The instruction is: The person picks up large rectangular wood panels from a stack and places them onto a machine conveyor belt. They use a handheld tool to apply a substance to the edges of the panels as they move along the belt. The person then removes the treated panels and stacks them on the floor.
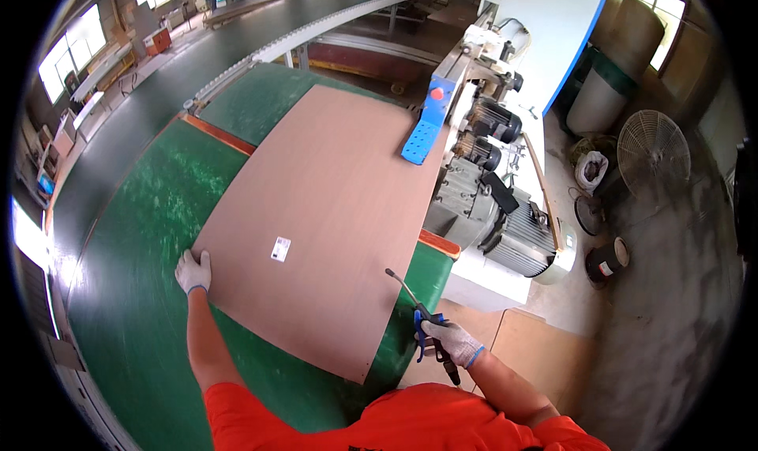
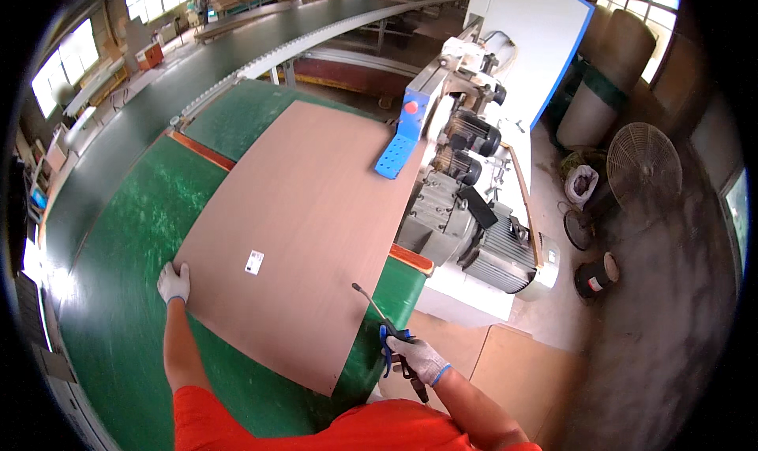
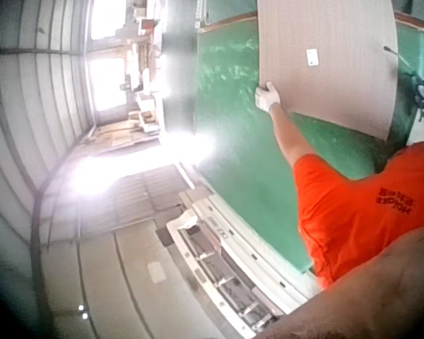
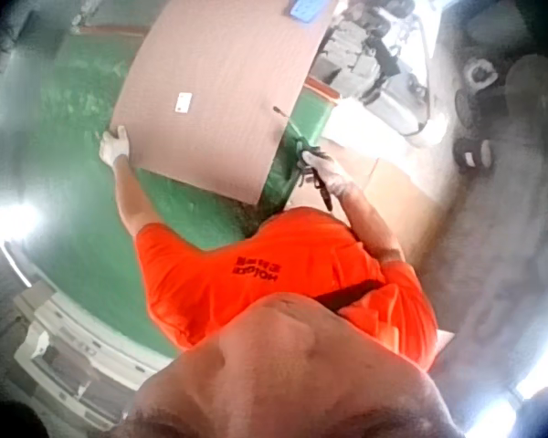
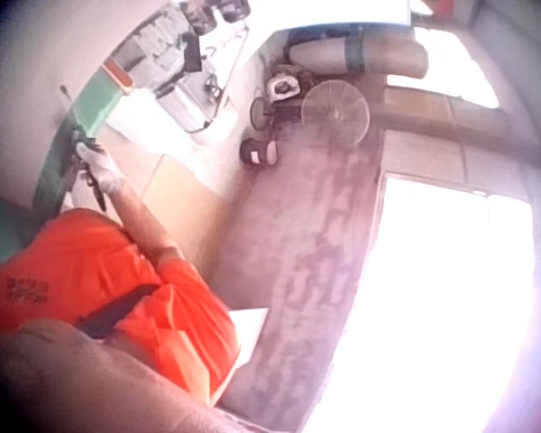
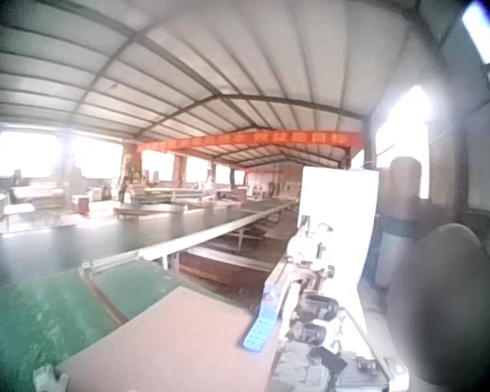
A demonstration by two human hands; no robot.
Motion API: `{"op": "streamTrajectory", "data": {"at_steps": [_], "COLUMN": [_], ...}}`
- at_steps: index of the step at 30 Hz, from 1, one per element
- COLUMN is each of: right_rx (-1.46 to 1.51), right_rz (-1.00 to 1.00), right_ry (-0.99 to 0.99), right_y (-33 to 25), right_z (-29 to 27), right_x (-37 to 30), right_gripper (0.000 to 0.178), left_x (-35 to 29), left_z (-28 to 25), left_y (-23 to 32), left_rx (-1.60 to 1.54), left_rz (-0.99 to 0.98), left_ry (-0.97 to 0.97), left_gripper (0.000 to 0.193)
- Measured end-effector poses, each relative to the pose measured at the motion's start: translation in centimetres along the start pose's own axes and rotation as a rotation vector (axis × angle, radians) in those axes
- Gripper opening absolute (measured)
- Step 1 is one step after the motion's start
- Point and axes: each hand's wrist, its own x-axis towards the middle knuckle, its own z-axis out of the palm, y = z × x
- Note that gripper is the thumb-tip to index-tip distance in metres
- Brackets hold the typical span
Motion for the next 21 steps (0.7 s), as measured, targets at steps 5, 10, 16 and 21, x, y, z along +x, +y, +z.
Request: {"op": "streamTrajectory", "data": {"at_steps": [5,10,16,21], "right_rx": [0.133,0.116,0.282,0.274], "right_rz": [0.0,-0.069,-0.311,-0.421], "right_ry": [-0.141,-0.155,0.121,0.223], "right_y": [1.8,5.8,11.6,15.3], "right_z": [0.4,0.8,-1.7,-7.3], "right_x": [-2.6,-4.2,-6.5,-15.0], "right_gripper": [0.027,0.028,0.025,0.023], "left_x": [-8.1,-18.3,-32.8,-45.2], "left_z": [-3.6,-7.0,-13.3,-19.6], "left_y": [-2.6,-5.5,-6.2,-8.7], "left_rx": [0.004,0.054,0.094,-0.056], "left_rz": [-0.08,-0.13,-0.107,-0.134], "left_ry": [-0.065,-0.039,-0.04,-0.231], "left_gripper": [0.073,0.073,0.069,0.069]}}
